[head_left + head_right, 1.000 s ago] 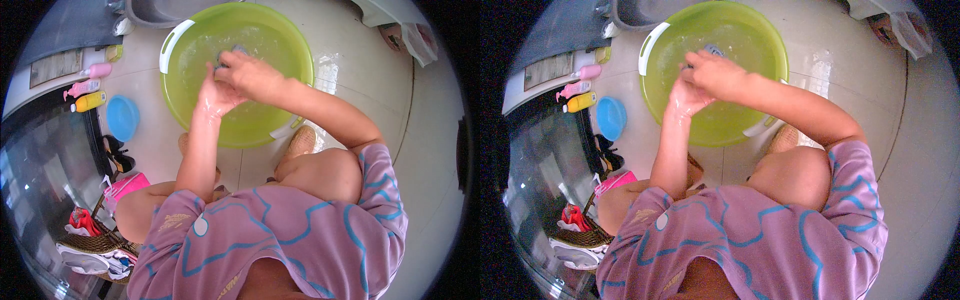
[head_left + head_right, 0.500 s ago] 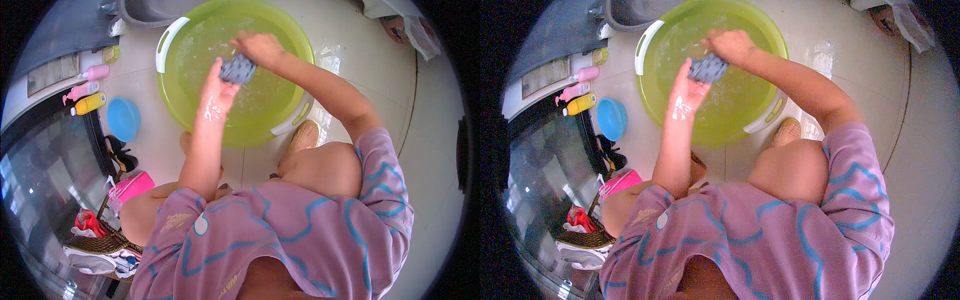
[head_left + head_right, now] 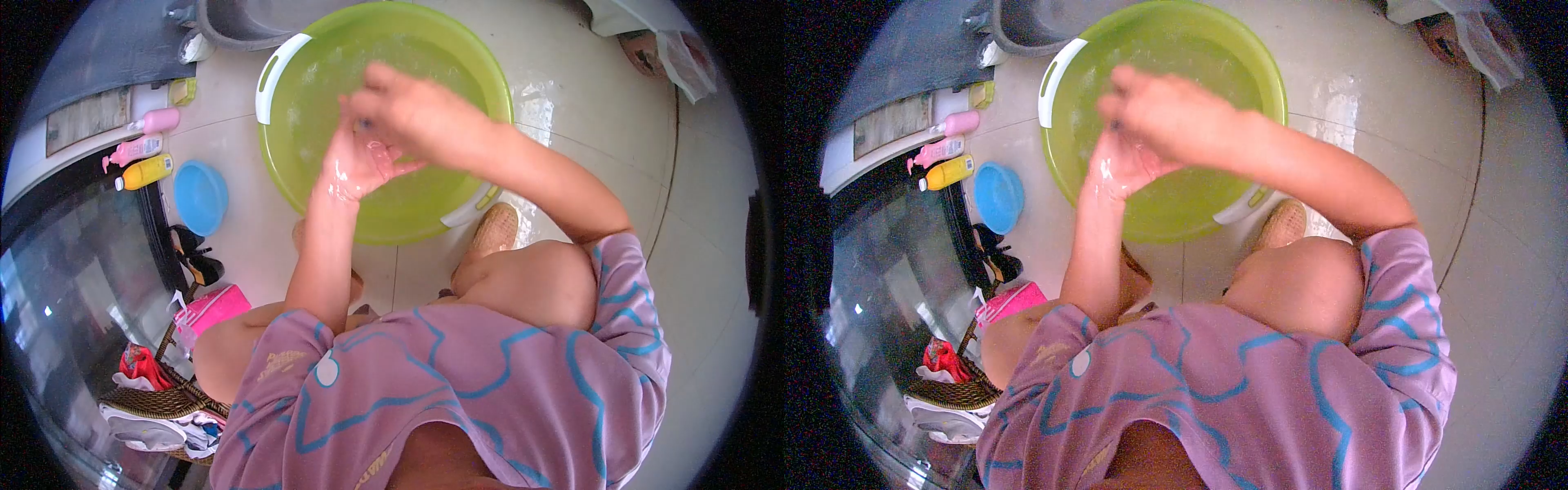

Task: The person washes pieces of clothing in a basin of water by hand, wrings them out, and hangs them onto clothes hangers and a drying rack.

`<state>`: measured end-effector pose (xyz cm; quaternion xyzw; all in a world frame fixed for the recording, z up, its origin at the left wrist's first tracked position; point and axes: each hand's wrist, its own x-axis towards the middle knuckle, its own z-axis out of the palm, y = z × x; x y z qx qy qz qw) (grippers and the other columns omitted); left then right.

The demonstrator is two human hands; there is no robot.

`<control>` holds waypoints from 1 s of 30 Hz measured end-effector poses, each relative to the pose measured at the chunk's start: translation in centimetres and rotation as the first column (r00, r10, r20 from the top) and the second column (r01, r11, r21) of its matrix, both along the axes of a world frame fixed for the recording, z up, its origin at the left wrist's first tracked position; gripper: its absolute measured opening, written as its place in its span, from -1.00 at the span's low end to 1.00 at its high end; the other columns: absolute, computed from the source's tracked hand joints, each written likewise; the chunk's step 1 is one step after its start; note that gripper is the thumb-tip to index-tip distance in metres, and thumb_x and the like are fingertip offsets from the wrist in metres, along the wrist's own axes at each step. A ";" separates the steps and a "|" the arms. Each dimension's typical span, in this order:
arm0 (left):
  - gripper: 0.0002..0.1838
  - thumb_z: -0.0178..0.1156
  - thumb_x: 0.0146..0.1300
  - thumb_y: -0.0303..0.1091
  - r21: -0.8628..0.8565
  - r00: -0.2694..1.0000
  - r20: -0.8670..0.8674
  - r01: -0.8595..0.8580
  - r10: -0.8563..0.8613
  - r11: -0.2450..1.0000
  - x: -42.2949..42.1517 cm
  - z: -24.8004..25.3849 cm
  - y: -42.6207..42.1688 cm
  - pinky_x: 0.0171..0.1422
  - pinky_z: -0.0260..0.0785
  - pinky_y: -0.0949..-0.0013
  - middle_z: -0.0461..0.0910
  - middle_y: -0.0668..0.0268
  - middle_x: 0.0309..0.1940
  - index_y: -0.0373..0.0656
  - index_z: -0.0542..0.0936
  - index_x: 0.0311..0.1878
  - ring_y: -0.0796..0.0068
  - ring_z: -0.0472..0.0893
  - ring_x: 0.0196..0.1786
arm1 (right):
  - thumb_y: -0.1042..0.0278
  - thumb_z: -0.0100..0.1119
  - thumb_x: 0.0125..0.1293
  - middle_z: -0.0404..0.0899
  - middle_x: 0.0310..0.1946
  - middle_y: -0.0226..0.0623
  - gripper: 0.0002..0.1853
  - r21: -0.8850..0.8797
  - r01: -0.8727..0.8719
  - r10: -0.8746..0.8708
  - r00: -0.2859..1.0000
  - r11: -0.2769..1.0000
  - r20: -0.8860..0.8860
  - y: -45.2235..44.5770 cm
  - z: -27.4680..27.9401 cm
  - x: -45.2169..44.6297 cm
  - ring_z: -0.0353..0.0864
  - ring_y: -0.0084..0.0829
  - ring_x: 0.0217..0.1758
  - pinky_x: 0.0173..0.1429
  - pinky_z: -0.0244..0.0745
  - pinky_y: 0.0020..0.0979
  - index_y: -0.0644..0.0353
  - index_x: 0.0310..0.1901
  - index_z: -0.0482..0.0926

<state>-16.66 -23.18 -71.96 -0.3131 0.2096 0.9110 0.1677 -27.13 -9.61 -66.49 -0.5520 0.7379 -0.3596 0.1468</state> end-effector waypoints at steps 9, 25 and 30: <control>-0.32 -0.06 0.37 0.25 -0.071 0.996 -0.069 0.049 -0.054 0.996 1.2 -4.6 -0.2 0.18 0.38 0.06 0.59 0.14 -0.05 -0.24 0.41 0.19 0.27 0.58 -0.02 | 0.48 0.22 0.22 0.53 -0.15 -0.22 -0.81 -0.154 -0.289 0.317 0.926 0.945 0.205 1.1 2.1 1.1 0.56 -0.19 -0.09 0.03 0.49 -0.26 0.18 -0.11 0.58; -0.38 0.19 0.21 0.21 0.455 0.959 -0.112 -0.184 0.261 0.871 -1.8 -0.4 4.9 -0.06 0.60 0.23 0.59 0.20 -0.17 -0.24 0.50 -0.02 0.37 0.62 -0.17 | 0.03 0.17 0.36 0.52 0.01 -0.24 -0.43 -0.068 0.153 0.086 -0.117 0.986 0.989 -0.5 -4.3 -3.3 0.57 -0.41 -0.02 0.03 0.52 -0.41 0.08 0.33 0.38; -0.67 0.30 0.27 -0.08 0.178 0.968 -0.223 0.158 -0.117 0.971 -1.1 -1.9 3.2 -0.33 0.46 0.52 0.43 0.44 -0.54 -0.15 0.51 -0.19 0.52 0.54 -0.44 | 0.52 0.21 0.22 0.32 -0.41 -0.57 -0.61 0.096 0.232 -0.185 0.401 0.968 0.897 -1.8 -4.9 -3.5 0.30 -0.68 -0.44 -0.38 0.28 -0.60 0.00 0.10 0.55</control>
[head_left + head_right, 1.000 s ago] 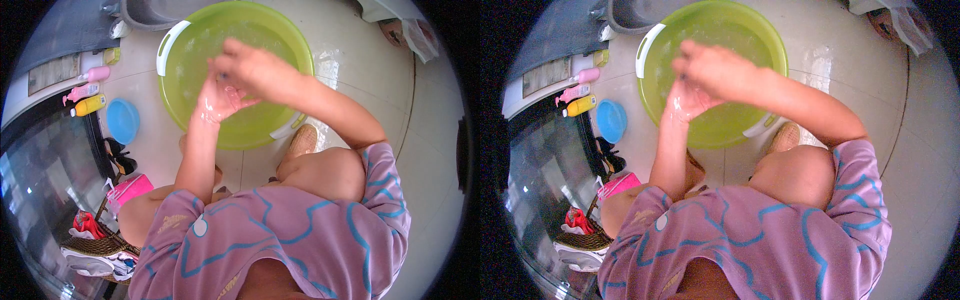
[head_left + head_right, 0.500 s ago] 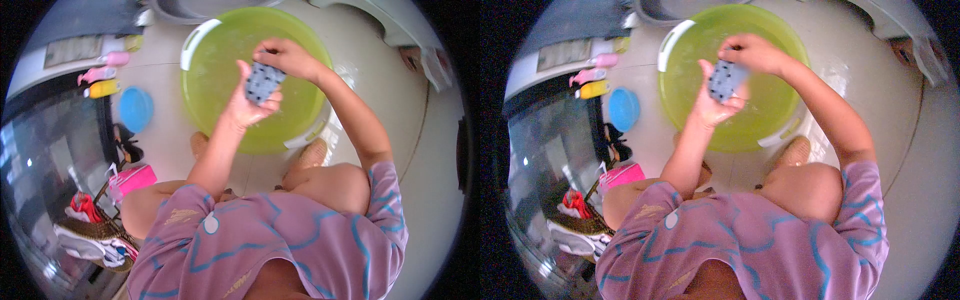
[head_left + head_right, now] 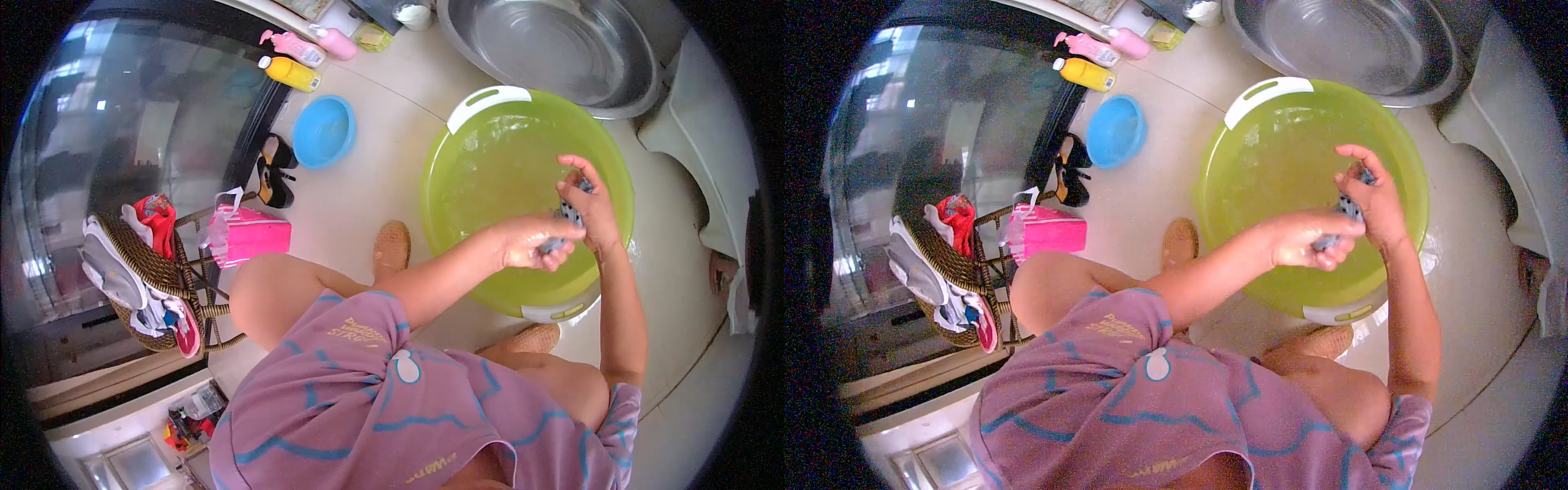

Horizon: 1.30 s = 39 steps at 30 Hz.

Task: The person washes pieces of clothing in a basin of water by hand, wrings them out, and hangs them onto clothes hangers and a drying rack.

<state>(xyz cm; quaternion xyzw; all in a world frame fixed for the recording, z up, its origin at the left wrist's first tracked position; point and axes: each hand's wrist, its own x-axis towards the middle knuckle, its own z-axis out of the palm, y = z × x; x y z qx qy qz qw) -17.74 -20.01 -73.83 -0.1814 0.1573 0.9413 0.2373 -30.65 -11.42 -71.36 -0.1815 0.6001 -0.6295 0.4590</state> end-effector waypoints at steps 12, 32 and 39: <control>-0.48 0.20 0.20 0.02 -0.931 0.993 0.091 0.055 -0.081 -0.362 0.4 3.6 1.7 -0.31 0.47 0.00 0.60 -0.06 -0.52 -0.31 0.45 -0.07 -0.07 0.64 -0.42 | 0.16 0.14 0.37 0.58 -0.15 0.06 -0.60 0.416 0.081 0.153 0.853 0.906 -0.498 -0.8 -0.9 1.3 0.60 -0.24 -0.07 0.02 0.47 -0.24 0.31 0.08 0.44; -0.65 0.15 0.23 -0.23 -0.583 0.664 0.181 0.667 -0.725 0.465 -3.6 7.1 -7.7 -0.74 -0.07 0.61 0.27 0.48 -0.74 -0.06 0.31 -0.62 0.76 0.13 -0.76 | 0.46 0.19 0.08 0.54 -0.05 -0.10 -0.12 0.313 -0.276 0.386 0.271 0.909 -0.882 0.9 2.7 1.4 0.55 -0.04 0.00 0.01 0.54 -0.09 -0.14 0.48 0.09; -0.93 0.13 0.05 -0.42 -0.944 0.553 0.293 0.040 -0.780 -0.327 -4.0 3.3 -7.2 -0.53 0.35 0.20 0.50 0.19 -0.64 -0.14 0.53 -0.37 0.26 0.49 -0.62 | 0.43 0.16 0.12 0.63 -0.29 0.01 -0.25 0.478 -0.071 0.463 0.404 0.876 -0.789 0.4 -0.1 2.7 0.65 0.00 -0.30 -0.22 0.56 -0.09 -0.06 0.39 0.19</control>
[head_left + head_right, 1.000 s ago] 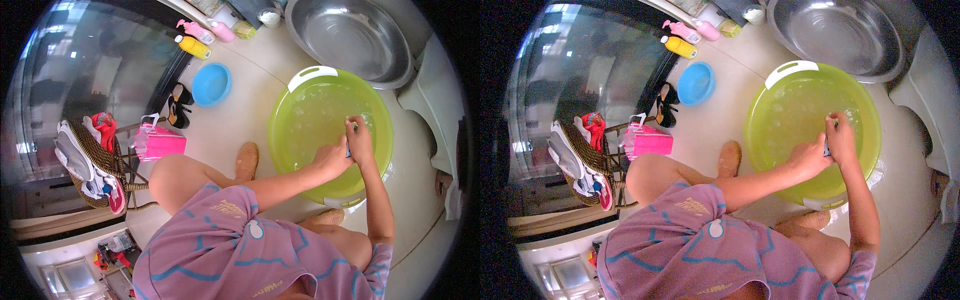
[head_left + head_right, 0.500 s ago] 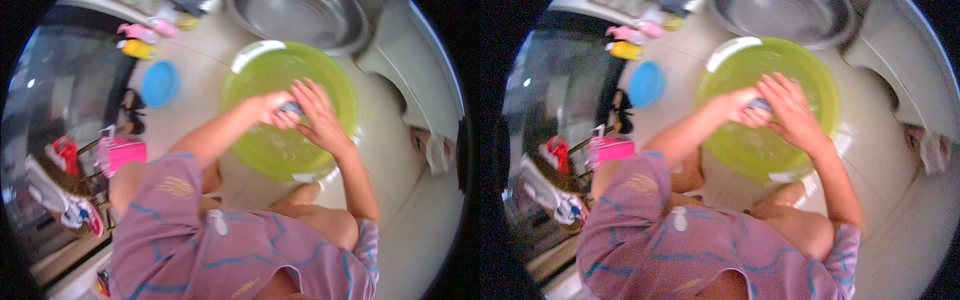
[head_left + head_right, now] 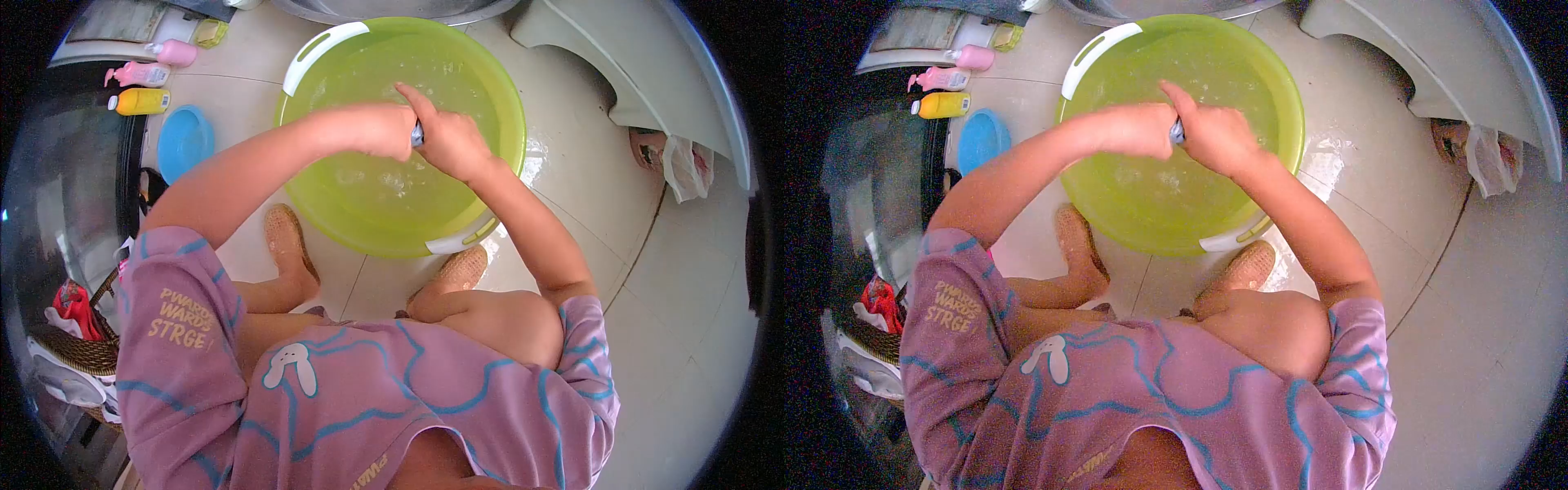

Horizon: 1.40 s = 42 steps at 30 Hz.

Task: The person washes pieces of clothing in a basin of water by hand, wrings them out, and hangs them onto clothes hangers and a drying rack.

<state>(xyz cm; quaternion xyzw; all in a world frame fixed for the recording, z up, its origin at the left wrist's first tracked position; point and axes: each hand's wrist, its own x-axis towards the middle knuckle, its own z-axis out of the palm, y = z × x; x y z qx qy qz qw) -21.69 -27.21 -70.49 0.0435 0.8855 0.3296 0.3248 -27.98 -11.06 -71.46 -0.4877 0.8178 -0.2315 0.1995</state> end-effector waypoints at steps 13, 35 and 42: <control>-0.69 0.21 0.09 -0.33 -0.328 0.853 -0.497 -0.013 -0.160 0.945 -1.6 3.1 0.6 -0.28 0.51 0.10 0.67 0.17 -0.37 -0.05 0.55 -0.04 0.06 0.66 -0.34 | 0.44 0.26 0.13 0.45 -0.44 -0.41 -0.48 0.039 0.469 -0.004 -0.077 0.882 0.997 1.3 0.7 -0.4 0.42 -0.60 -0.47 -0.61 0.20 -0.60 0.25 0.15 0.38; -0.23 0.42 0.01 -0.45 0.732 0.620 0.139 -0.590 0.772 0.342 -0.5 2.6 6.7 0.27 0.34 0.40 0.48 0.24 0.17 -0.18 0.35 0.34 0.48 0.49 0.17 | -0.30 -0.35 0.47 -0.17 0.55 -0.18 -0.21 -0.313 0.703 0.115 0.315 0.638 0.942 1.3 1.8 -0.7 -0.12 -0.27 0.59 0.57 -0.12 -0.18 0.06 0.53 -0.13; -0.85 0.33 0.09 -0.47 0.519 0.755 0.387 -0.653 0.530 0.552 -1.1 2.4 0.4 -0.52 0.13 0.53 0.49 0.39 -0.49 -0.12 0.53 -0.31 0.64 0.38 -0.51 | 0.30 0.10 0.26 0.07 0.48 -0.10 -0.27 -0.457 -0.171 0.062 0.968 0.873 -0.242 2.9 3.4 -2.7 0.01 -0.05 0.54 0.52 0.02 -0.08 -0.09 0.48 0.12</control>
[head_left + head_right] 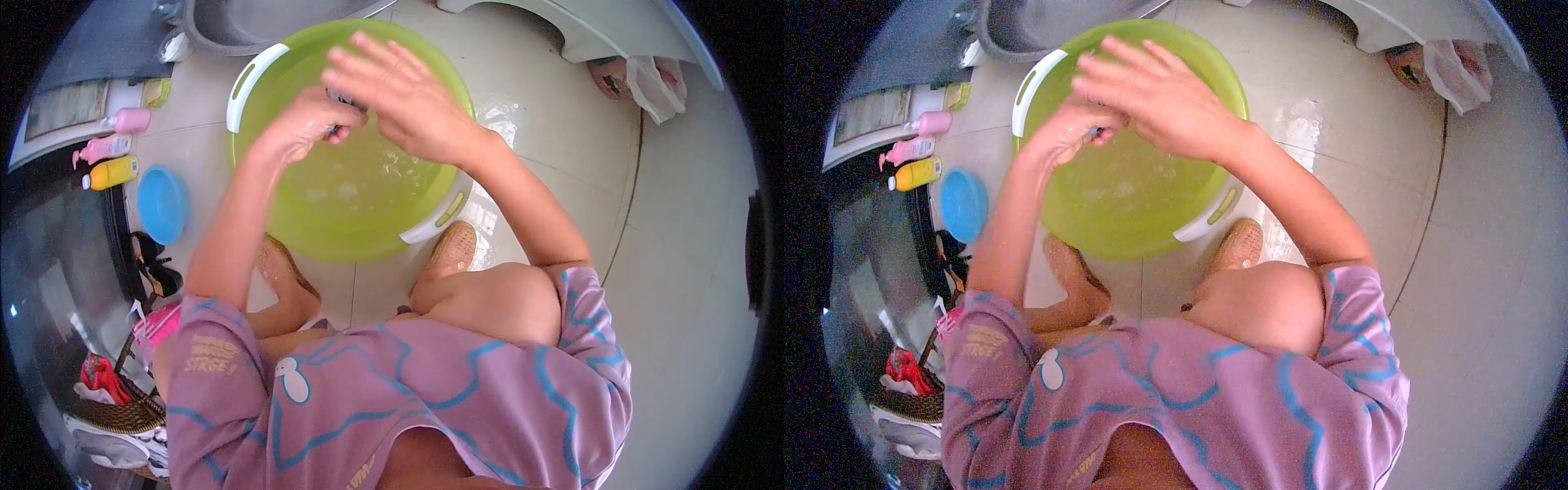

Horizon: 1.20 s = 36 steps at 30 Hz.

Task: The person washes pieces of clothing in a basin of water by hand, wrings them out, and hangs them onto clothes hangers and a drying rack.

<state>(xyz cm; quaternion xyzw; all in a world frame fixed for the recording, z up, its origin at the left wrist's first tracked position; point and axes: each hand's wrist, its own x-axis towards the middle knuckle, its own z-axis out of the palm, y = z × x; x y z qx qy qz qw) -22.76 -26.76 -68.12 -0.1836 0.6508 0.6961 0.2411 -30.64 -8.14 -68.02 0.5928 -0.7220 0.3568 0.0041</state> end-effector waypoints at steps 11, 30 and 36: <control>-0.83 0.31 0.15 -0.49 0.473 0.876 0.294 0.215 -0.383 0.855 1.2 1.6 -3.1 -0.52 0.03 0.60 0.40 0.46 -0.55 -0.07 0.49 -0.42 0.73 0.22 -0.57 | 0.28 0.16 0.14 0.47 -0.16 -0.30 -0.25 0.074 -0.093 0.110 0.953 0.993 -0.284 -2.2 0.4 2.7 0.56 -0.30 -0.17 -0.15 0.55 -0.31 -0.04 0.42 0.20; -0.57 0.17 0.09 -0.27 -0.891 0.878 -0.049 0.176 -0.476 0.418 1.7 4.2 -0.5 -0.19 0.48 -0.02 0.65 -0.05 -0.37 -0.24 0.44 0.03 -0.05 0.67 -0.24 | 0.24 0.07 0.19 0.68 -0.39 -0.02 -0.78 0.617 0.244 -0.169 0.969 0.748 -0.178 -5.6 3.8 3.1 0.72 -0.09 -0.30 -0.25 0.61 -0.11 0.20 -0.26 0.54; -0.75 0.05 0.20 -0.31 -0.979 0.633 -0.092 0.084 -0.768 0.187 1.9 3.3 -1.1 -0.36 0.50 0.01 0.66 0.12 -0.46 -0.12 0.46 -0.05 0.03 0.67 -0.42 | 0.12 0.10 0.15 0.67 -0.37 0.03 -0.68 0.760 0.255 -0.470 0.879 0.598 0.074 -5.4 4.2 5.1 0.70 -0.03 -0.27 -0.12 0.58 -0.13 0.24 -0.30 0.64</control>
